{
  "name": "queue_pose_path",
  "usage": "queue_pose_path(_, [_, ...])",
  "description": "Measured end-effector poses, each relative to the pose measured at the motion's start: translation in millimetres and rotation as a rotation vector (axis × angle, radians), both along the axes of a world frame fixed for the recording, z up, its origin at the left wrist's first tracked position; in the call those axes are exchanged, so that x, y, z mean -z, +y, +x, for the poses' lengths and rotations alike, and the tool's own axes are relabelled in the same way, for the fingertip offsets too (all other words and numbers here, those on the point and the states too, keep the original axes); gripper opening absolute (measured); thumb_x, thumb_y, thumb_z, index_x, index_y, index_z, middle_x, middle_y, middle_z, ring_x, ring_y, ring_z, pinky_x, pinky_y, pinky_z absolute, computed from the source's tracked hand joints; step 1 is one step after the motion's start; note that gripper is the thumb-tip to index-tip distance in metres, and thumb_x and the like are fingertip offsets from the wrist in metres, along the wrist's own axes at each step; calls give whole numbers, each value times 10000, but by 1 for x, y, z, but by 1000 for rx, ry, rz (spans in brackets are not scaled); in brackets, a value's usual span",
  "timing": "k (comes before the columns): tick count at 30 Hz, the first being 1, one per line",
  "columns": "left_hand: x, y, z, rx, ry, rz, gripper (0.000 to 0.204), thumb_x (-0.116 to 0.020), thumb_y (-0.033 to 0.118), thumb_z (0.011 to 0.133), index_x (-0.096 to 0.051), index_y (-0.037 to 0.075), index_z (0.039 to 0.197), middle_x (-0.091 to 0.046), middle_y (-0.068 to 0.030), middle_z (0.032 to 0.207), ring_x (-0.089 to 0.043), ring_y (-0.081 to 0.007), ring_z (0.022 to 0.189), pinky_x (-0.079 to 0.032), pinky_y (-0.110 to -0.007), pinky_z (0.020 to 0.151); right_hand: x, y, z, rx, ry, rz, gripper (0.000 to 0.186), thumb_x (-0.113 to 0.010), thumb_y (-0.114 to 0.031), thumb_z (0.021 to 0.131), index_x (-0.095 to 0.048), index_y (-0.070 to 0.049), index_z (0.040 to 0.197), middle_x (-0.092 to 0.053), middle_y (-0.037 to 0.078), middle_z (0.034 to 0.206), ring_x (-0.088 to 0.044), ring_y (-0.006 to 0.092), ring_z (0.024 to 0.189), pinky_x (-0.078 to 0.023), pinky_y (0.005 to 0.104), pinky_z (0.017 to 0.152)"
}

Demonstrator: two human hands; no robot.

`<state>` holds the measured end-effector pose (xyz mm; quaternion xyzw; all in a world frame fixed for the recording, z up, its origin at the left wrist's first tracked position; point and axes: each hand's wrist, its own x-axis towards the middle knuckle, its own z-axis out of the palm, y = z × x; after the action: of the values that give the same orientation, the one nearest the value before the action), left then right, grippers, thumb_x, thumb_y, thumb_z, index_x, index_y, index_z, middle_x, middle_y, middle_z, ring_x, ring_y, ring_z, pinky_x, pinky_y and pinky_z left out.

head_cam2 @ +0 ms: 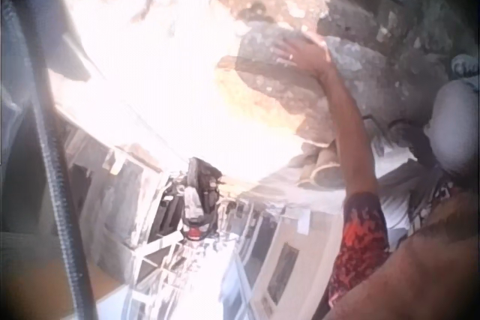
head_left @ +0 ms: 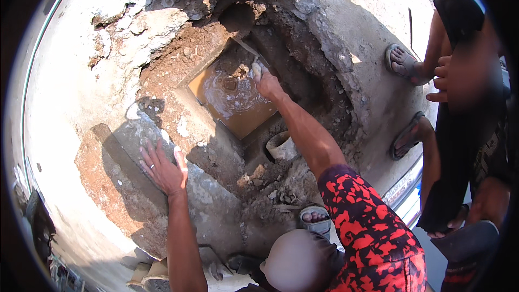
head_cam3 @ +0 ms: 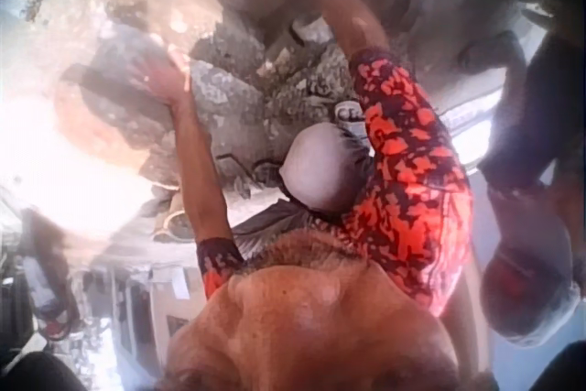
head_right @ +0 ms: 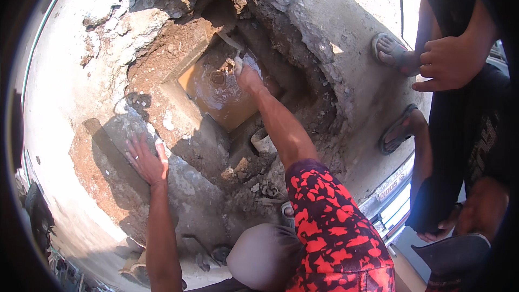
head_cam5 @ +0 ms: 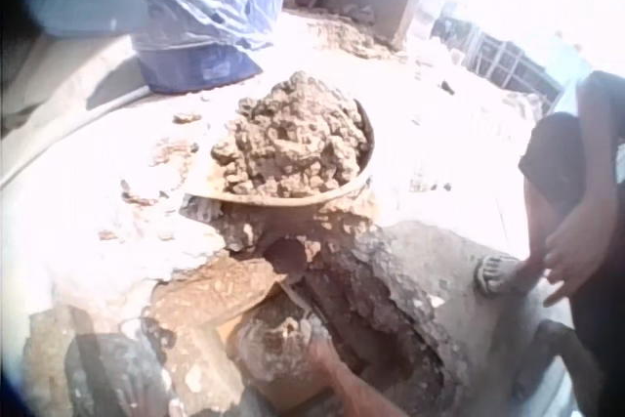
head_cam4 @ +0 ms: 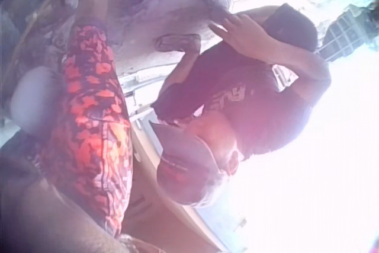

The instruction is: The person uses a trowel to apply mortar around a pipe inside a hole in the ground, smoothing the material along the edges of the opening.

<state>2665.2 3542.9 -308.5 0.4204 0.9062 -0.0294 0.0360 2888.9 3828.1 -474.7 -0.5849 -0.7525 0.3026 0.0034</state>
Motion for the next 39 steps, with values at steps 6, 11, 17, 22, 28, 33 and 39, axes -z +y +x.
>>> queue_pose_path(6, [-13,-14,-1,-70,-87,28,614,-598,361,837,-422,105,1367,-313,-145,1475,-217,-349,1393,-149,-518,1140,-89,-120,25,368,564,-830,362,-529,-216,922,-446,-57,1237,-486,30,654,-446,115,425,-357,285,349])
queue_pose_path(11, [-40,-25,-10,-100,-188,91,775,-616,441,810,-309,95,1431,-233,-163,1509,-132,-351,1417,-90,-517,1146,-117,-211,57,414,742,-738,284,-543,-229,933,-481,-59,1153,-530,21,705,-504,115,499,-420,278,424])
queue_pose_path(17, [-34,-33,-12,-72,-438,242,848,-567,480,846,-179,61,1473,-149,-206,1529,-62,-384,1427,-41,-520,1146,-175,-234,93,378,911,-557,230,-527,-218,943,-497,-52,1100,-518,7,702,-484,87,503,-392,253,425])
queue_pose_path(22, [-55,-41,56,71,-556,443,751,-593,331,874,-211,55,1459,-197,-223,1507,-175,-398,1396,-175,-471,1133,-220,-229,76,283,1013,-469,305,-542,-222,941,-493,-24,1168,-527,0,742,-485,69,553,-404,246,481])
queue_pose_path(28, [-60,-73,158,27,-872,507,594,-602,228,877,-367,46,1391,-424,-242,1374,-411,-400,1268,-354,-424,1044,-294,-120,-21,28,1186,-224,414,-572,-251,932,-494,20,1235,-610,68,896,-593,131,790,-472,269,694])
queue_pose_path(33, [-84,-105,187,-89,-1038,293,351,-599,232,881,-604,38,1174,-621,-210,1149,-574,-378,1095,-442,-428,938,-351,-131,-21,28,1251,-526,371,-569,-264,935,-441,-25,1189,-515,23,716,-499,93,533,-412,256,453])
queue_pose_path(39, [-88,-134,114,-158,-913,582,220,-619,96,856,-633,23,1063,-653,-110,756,-633,-172,710,-495,-306,677,-258,-218,86,168,1073,-777,372,-615,-178,887,-460,-22,1186,-545,18,722,-519,92,539,-419,258,433])
